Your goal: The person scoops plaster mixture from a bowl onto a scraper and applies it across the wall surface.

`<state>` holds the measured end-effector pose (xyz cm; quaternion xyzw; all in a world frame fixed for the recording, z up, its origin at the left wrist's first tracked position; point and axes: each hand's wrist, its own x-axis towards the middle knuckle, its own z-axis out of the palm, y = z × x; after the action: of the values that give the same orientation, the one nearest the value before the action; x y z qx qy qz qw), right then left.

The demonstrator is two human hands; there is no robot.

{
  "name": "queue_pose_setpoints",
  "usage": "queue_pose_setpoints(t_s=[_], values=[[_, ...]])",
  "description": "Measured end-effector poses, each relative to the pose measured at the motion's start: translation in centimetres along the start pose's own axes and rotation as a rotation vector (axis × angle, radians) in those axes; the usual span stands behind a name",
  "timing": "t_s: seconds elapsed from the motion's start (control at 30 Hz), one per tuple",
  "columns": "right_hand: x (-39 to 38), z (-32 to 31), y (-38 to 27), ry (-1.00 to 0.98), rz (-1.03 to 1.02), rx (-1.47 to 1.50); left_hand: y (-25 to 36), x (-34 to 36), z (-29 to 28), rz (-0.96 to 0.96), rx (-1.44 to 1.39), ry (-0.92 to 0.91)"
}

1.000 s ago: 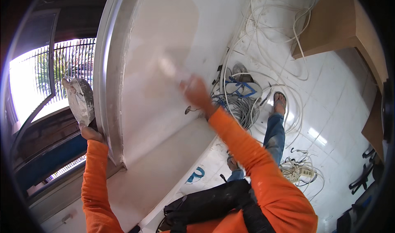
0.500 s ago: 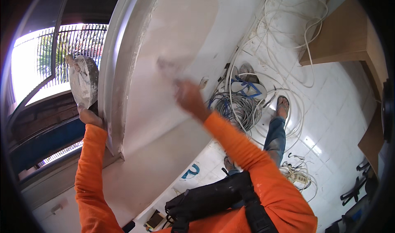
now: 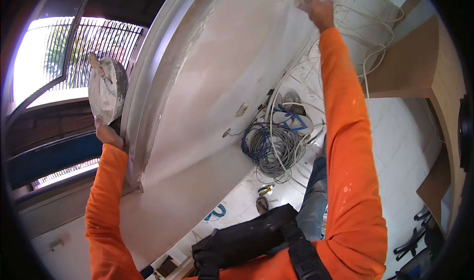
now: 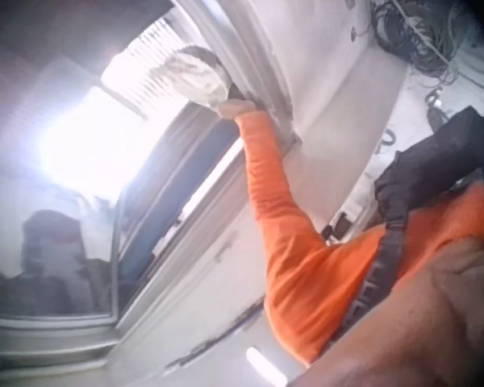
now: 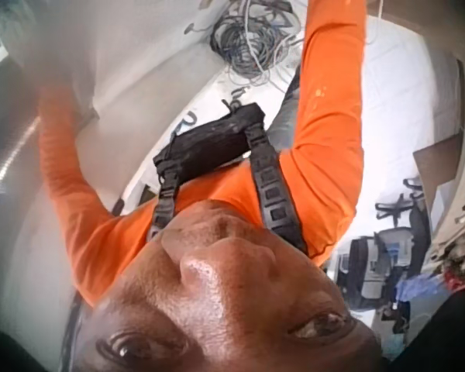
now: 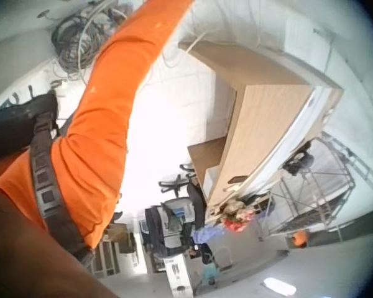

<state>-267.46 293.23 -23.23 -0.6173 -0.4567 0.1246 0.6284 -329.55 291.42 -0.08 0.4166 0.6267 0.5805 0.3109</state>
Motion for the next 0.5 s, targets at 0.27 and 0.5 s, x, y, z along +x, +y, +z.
queue_pose_setpoints(t_s=[0.27, 0.5], values=[[-11.1, 7.5, -7.9, 0.070, 0.099, 0.163, 0.1, 1.3, -1.1, 0.079, 0.122, 0.105], [-35.2, 13.6, -28.0, -0.458, 0.197, 0.221, 0.3, 0.4, 0.6, 0.112, 0.220, 0.157]])
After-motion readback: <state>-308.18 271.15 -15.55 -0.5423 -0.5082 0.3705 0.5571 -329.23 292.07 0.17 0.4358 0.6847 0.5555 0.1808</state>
